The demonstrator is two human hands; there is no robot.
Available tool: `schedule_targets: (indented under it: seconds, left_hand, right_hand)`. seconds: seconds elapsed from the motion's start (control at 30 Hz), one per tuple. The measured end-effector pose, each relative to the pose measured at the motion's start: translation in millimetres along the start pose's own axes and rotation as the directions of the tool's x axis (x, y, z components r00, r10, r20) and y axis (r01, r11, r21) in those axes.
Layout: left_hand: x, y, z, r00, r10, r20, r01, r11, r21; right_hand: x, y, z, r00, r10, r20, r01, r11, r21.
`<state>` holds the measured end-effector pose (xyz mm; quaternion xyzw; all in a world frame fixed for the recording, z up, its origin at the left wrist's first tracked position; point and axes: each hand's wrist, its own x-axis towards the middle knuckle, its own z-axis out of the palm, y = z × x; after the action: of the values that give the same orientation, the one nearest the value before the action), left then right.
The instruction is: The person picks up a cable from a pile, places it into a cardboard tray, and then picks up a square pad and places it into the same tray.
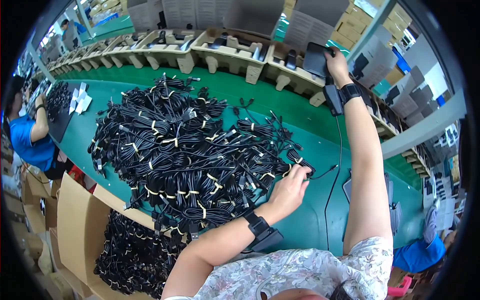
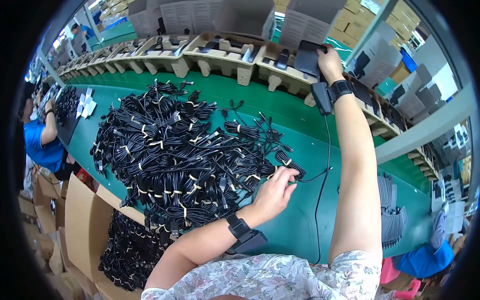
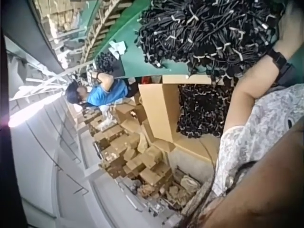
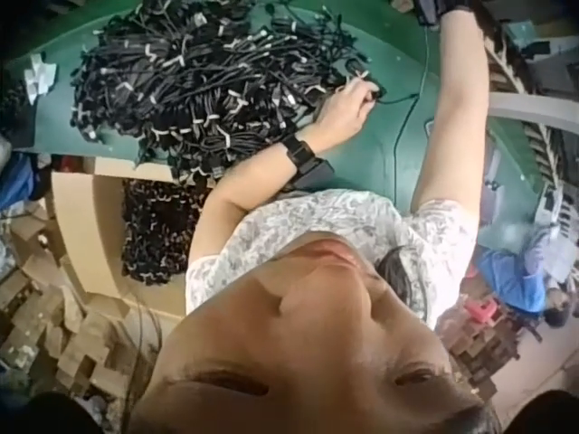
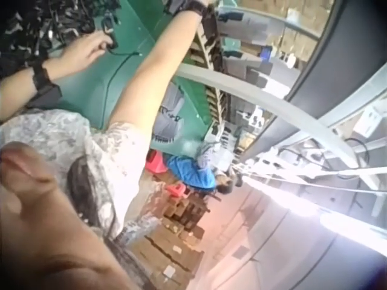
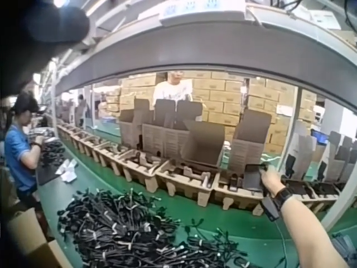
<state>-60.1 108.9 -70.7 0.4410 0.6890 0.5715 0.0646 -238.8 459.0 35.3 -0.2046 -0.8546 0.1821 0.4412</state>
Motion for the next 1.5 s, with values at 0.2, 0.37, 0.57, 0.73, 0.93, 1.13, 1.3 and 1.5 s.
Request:
schedule_targets:
  seconds: [0.2,0.37,0.57,0.73,0.93,1.13,1.3,1.5]
  left_hand:
    - [0,0,-3,0.999,-0.039,0.007,0.039,0.999,0.007]
    - [2,2,8,0.997,-0.030,0.074,0.032,0.999,-0.023]
    - [-4,-6,5,0.996,-0.056,0.065,0.055,0.998,0.015]
    - [-1,-4,3,0.997,-0.032,0.072,0.025,0.996,0.089]
    - [-3,-8,-2,0.964,0.184,0.190,-0.213,0.966,0.147]
    - [-4,-10,0,0.971,0.158,0.180,-0.177,0.980,0.093]
    - [-1,-22,0,0.979,0.109,0.170,-0.116,0.993,0.032]
    - [3,-29,-7,0.967,0.064,0.245,-0.075,0.996,0.038]
  right_hand:
    - [-34,5,7,0.973,-0.156,0.170,0.226,0.800,-0.556]
    - [-86,-53,-25,0.878,-0.478,0.015,0.437,0.789,-0.432]
    - [-167,-196,-26,0.659,-0.711,0.247,0.709,0.696,0.114]
    - [-172,-204,-67,0.689,-0.678,0.259,0.636,0.735,0.232]
    - [-205,-152,-153,0.787,-0.522,0.329,0.532,0.844,0.069]
    - [-278,-114,-248,0.841,-0.354,0.410,0.425,0.900,-0.095]
    - [-352,-106,-312,0.878,-0.169,0.448,0.277,0.943,-0.185]
    - [-438,-89,-338,0.919,-0.143,0.367,0.259,0.921,-0.292]
